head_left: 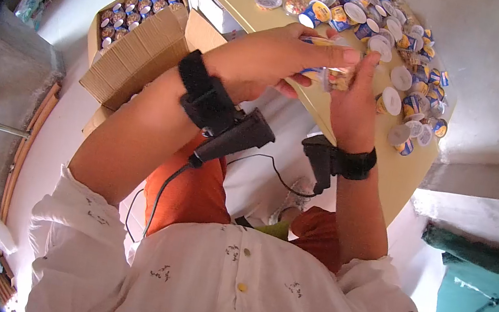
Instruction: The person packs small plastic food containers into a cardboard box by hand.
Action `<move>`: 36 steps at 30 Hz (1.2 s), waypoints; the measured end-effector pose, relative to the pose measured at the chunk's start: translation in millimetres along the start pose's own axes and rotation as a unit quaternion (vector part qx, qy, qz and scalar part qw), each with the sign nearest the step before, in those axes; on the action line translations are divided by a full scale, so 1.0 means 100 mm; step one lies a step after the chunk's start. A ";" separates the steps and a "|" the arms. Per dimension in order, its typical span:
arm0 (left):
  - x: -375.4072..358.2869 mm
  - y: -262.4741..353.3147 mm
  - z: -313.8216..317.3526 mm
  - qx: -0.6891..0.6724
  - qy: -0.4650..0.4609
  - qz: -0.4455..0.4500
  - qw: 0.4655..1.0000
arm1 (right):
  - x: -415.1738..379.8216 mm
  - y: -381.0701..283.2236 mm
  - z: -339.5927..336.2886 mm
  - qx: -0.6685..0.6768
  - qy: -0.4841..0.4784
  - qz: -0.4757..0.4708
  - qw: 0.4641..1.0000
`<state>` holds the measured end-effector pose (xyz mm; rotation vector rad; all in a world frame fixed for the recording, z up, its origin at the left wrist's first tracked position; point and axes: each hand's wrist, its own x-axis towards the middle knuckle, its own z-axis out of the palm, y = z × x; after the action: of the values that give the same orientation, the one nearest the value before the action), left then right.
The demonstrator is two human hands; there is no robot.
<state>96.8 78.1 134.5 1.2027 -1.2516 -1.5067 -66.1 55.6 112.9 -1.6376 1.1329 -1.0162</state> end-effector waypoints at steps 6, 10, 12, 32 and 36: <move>-0.08 -0.32 -0.48 -0.095 0.041 -0.014 0.994 | 0.24 0.32 0.60 0.272 -0.078 0.037 0.958; -0.11 -0.75 -0.92 -0.148 0.103 -0.031 0.983 | 0.28 0.49 0.85 0.199 -0.162 0.025 0.966; -0.14 -0.98 -1.14 -0.171 0.098 -0.039 0.980 | 0.30 0.56 1.06 0.131 -0.187 0.020 0.973; -0.85 -2.65 -2.00 -0.429 0.143 -0.133 0.882 | 0.39 1.97 2.46 0.157 -0.319 0.248 0.901; -0.88 -2.92 -2.01 -0.448 0.143 -0.133 0.872 | 0.38 2.15 2.61 0.106 -0.340 0.251 0.900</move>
<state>307.2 172.2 -148.5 0.9053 -0.1029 -1.7201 135.6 29.0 -159.1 -1.2613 0.8470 -0.1810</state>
